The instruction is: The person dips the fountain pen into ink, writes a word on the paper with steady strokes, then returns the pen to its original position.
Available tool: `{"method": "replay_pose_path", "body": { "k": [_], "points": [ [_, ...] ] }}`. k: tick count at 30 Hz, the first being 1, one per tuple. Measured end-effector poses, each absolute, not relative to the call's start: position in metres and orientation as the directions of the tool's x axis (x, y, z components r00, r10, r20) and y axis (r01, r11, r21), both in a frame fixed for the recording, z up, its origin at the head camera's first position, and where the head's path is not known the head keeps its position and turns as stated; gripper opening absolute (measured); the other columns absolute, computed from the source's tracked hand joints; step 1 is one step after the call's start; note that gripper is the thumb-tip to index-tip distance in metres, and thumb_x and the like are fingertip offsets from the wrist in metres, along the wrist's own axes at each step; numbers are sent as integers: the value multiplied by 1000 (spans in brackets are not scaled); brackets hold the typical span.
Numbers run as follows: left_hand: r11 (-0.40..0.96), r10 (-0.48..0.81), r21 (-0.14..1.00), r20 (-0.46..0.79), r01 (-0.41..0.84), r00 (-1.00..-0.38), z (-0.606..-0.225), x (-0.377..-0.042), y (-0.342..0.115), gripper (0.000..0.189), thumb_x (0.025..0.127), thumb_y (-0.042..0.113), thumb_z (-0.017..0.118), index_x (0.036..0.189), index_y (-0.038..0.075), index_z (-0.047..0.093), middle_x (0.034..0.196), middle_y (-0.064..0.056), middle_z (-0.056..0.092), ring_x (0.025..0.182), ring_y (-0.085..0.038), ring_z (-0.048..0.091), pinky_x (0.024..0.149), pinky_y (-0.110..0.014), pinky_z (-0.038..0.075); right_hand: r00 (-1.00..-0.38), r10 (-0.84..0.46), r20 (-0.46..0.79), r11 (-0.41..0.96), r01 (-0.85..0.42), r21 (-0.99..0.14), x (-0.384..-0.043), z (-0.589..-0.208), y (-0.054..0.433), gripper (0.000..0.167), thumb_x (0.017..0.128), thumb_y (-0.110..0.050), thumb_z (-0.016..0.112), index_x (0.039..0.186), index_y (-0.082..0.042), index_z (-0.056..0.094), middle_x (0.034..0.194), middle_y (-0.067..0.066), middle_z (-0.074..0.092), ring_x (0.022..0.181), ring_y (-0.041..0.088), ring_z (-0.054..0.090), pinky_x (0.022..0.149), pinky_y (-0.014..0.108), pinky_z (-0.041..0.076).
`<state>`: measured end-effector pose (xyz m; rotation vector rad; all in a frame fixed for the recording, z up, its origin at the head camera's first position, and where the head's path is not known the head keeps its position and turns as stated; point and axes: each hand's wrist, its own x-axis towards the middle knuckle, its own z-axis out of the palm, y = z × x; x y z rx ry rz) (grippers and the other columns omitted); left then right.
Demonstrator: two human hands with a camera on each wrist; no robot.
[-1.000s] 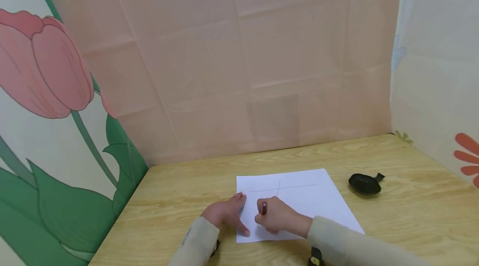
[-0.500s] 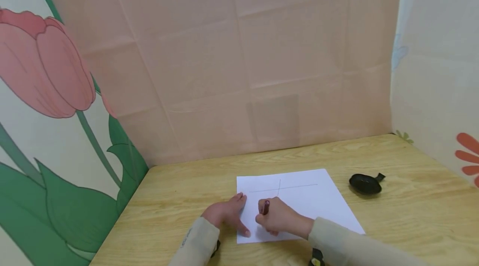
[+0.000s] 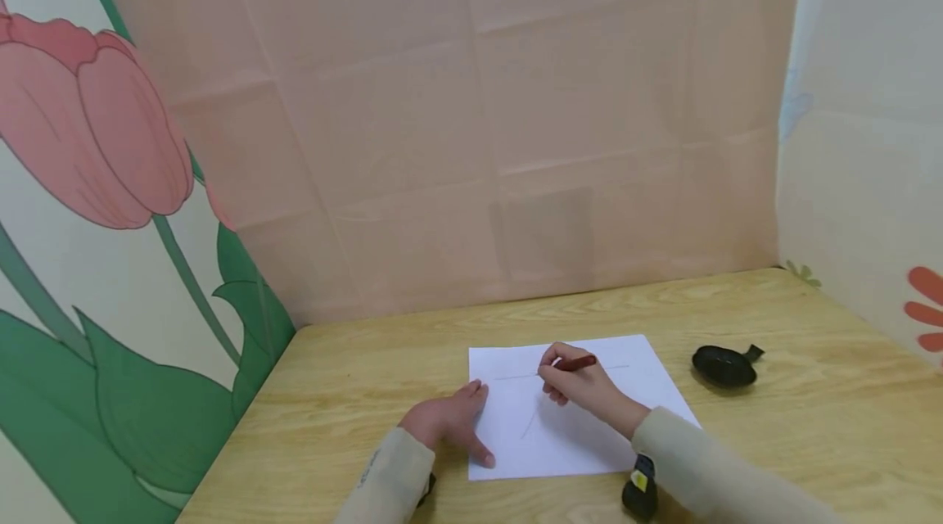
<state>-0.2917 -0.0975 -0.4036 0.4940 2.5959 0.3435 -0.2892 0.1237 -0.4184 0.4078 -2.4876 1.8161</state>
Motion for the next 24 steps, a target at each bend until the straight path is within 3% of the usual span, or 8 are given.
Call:
{"method": "replay_pose_path", "body": {
  "k": [12,24],
  "points": [
    [897,406,344,-387,279,-828,-403,-290,-97,104,66,38,81,147,7,24,155,-9,17,142,-22,14,114,-39,18,-998,-31,56,191,-61,-980,-311,-431,148,16,89,-12,58,97,2,60,72,6,59,63,15,53,59,25,48],
    [902,398,338,-404,270,-824,-400,-289,-96,103,67,37,81,147,8,23,155,-8,17,142,-21,14,115,-39,18,-999,15,-46,235,49,-971,-316,-437,154,20,86,-16,61,96,2,63,67,1,58,62,12,51,56,22,42]
  ]
}}
